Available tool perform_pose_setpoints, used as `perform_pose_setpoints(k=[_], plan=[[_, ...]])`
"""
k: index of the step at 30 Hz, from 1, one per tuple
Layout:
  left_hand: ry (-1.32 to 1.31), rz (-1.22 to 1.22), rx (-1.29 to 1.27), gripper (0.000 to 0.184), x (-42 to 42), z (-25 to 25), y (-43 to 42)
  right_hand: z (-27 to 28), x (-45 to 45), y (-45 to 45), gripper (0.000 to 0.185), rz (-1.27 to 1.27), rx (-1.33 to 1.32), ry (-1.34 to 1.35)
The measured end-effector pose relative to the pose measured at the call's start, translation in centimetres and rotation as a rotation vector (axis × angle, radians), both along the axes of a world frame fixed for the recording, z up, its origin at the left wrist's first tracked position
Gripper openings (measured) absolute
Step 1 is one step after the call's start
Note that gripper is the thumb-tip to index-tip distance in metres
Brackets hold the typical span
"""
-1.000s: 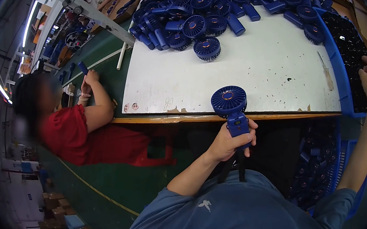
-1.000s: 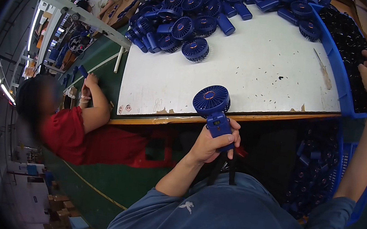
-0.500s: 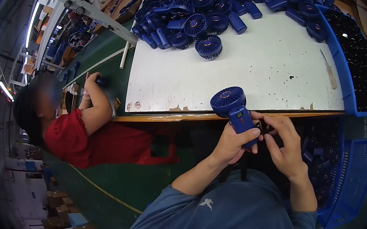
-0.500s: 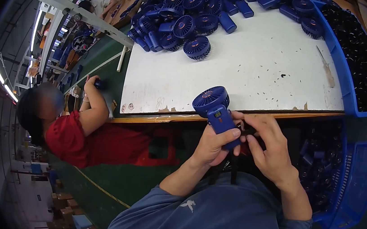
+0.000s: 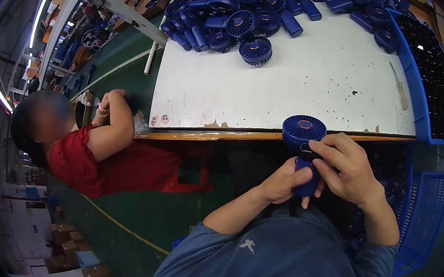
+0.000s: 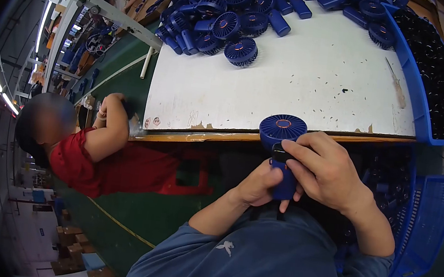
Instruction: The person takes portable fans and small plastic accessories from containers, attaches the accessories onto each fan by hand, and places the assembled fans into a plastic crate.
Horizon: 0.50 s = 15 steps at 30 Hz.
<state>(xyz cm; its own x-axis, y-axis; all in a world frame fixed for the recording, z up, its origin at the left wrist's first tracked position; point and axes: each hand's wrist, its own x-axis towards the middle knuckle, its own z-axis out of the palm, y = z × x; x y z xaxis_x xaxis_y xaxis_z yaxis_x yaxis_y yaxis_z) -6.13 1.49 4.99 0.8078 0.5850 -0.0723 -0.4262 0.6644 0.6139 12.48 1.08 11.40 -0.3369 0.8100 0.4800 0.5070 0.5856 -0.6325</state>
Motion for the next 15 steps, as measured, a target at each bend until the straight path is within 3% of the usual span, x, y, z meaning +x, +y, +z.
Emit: perform_pose_setpoints(k=[1,2,4,12,14,15], plan=[[0.057,-0.015,0.116,0.071,-0.3,-0.5,0.3,0.0,-0.2,0.1,0.036,-0.008,0.004,-0.038],[0.057,-0.011,0.113,0.071,-0.2,-0.2,0.3,0.0,-0.4,0.1,0.036,-0.015,0.008,-0.076],[0.063,0.137,-0.102,0.064,0.2,0.9,0.0,0.4,-1.3,0.0,0.037,-0.036,0.015,-0.116],[0.116,0.423,-0.295,0.047,2.7,0.5,-0.8,-0.3,-2.8,-1.6,0.056,-0.15,-0.072,-0.231],[0.194,0.431,-0.179,0.043,2.6,-0.3,-1.2,-2.4,-3.5,-2.6,0.071,-0.246,0.005,-0.173],[0.564,0.159,0.173,0.042,1.1,0.0,-0.3,-3.3,-3.7,-3.0,0.076,-0.311,0.036,-0.109]])
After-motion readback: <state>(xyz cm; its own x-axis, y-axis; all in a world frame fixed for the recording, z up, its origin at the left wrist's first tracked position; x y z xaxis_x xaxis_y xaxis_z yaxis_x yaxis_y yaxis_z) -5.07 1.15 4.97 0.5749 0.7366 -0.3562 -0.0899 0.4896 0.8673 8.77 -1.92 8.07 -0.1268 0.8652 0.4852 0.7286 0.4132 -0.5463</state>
